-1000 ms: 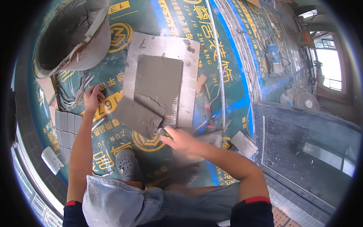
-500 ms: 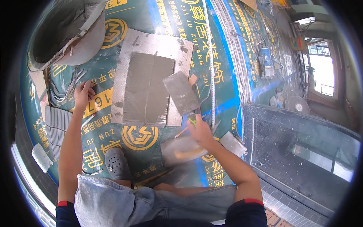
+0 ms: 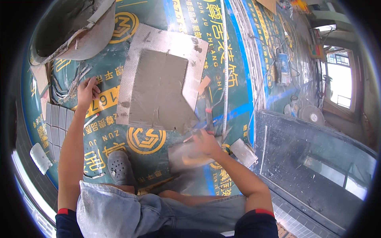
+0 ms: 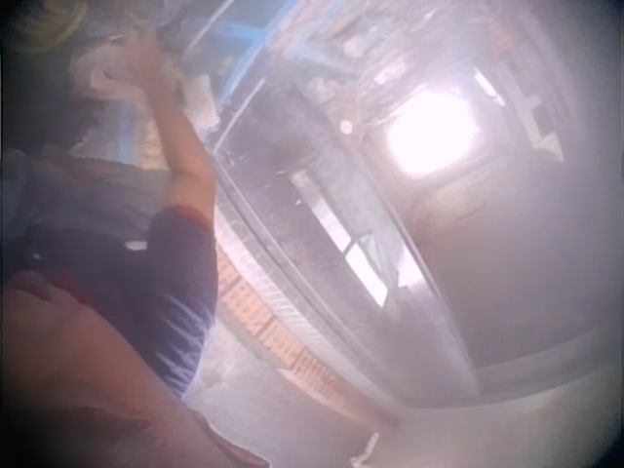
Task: Measuring and cutting tiles with an angle grinder, mixing and applying mortar, and fixing tiles to a wall pillar.
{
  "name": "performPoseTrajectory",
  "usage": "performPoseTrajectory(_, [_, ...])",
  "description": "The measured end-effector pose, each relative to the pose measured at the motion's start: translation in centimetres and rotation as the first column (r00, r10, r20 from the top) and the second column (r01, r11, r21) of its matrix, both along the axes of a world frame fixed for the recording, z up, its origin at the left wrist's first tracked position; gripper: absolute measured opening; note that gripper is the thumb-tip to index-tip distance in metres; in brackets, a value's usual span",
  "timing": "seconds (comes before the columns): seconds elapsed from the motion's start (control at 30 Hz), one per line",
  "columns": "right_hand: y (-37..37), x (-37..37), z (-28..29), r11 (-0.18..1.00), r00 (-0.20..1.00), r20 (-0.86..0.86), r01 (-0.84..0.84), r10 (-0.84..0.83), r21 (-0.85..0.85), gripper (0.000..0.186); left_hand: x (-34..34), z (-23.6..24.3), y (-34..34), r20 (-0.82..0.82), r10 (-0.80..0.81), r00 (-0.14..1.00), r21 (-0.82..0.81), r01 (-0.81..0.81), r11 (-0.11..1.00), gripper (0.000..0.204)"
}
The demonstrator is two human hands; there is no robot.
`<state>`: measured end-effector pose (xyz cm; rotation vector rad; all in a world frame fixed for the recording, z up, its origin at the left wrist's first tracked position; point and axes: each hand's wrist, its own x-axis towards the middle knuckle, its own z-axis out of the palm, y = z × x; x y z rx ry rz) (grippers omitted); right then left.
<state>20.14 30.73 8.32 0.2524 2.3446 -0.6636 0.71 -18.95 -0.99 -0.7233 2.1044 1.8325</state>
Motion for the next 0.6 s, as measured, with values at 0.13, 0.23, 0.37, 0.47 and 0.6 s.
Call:
performPoseTrajectory(0.13, [2.5, 0.0, 1.4, 0.994, 0.999, -0.002, 0.037, -0.037, 0.100, 0.051, -0.1, -0.1, 0.1, 0.019, -0.008, 1.000, 0.011, 0.008, 1.000, 0.036])
performPoseTrajectory(0.23, [3.8, 0.5, 1.4, 0.995, 0.988, -0.131, 0.092, -0.086, 0.036, 0.049, -0.2, -0.1, 0.4, 0.005, -0.008, 1.000, 0.020, 0.007, 1.000, 0.036])
performPoseTrajectory(0.37, [2.4, -0.1, 1.5, 0.966, 0.970, -0.053, -0.232, 0.239, 0.113, 0.048, -0.3, 0.4, 0.7, 0.005, -0.001, 1.000, 0.010, 0.001, 1.000, 0.037])
performPoseTrajectory(0.47, [-0.2, -3.6, 2.1, 0.922, 0.923, -0.040, -0.379, 0.383, 0.072, 0.044, -0.1, -0.1, 0.4, 0.010, 0.013, 1.000, 0.015, -0.013, 1.000, 0.037])
performPoseTrajectory(0.6, [0.0, -9.8, 1.7, 0.936, 0.927, -0.199, -0.275, 0.319, 0.222, 0.041, -0.1, 0.0, 0.6, -0.007, 0.010, 1.000, 0.033, -0.010, 0.999, 0.038])
